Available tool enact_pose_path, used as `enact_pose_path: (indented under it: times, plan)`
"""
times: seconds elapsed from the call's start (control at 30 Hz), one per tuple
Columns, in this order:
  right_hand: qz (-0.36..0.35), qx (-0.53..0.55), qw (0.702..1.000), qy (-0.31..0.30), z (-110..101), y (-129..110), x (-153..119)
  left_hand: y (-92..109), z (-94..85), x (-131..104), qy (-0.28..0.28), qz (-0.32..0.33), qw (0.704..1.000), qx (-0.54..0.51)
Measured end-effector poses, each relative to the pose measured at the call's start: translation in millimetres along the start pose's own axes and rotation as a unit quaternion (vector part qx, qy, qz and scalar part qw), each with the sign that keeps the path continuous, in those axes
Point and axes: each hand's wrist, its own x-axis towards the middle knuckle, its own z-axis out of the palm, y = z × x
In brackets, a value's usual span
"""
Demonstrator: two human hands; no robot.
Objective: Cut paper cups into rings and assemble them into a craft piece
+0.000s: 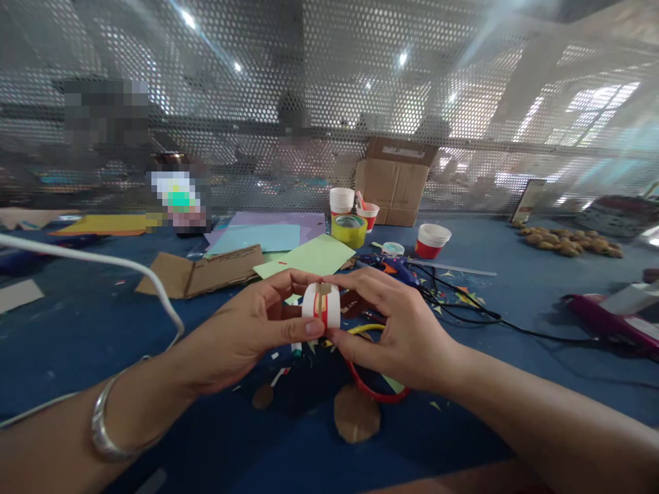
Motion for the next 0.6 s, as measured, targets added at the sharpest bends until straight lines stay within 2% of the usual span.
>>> enact_pose_path:
  times: [0.23, 0.43, 0.6]
  plan:
    - [0.006, -0.003, 1.0, -0.009, -1, -2, 0, -1, 5.3, -4, 0.009, 0.008, 1.0, 0.025]
    - [0.003, 0.005, 1.0, -0.006, 1, -1, 0, -4, 9.5, -6, 0.034, 0.041, 0.997, 0.05]
    - [-0.004, -0.001, 1.0, -0.008, 1, -2, -1, -6, 11.1, -10, 0.047, 0.025, 0.994, 0.1]
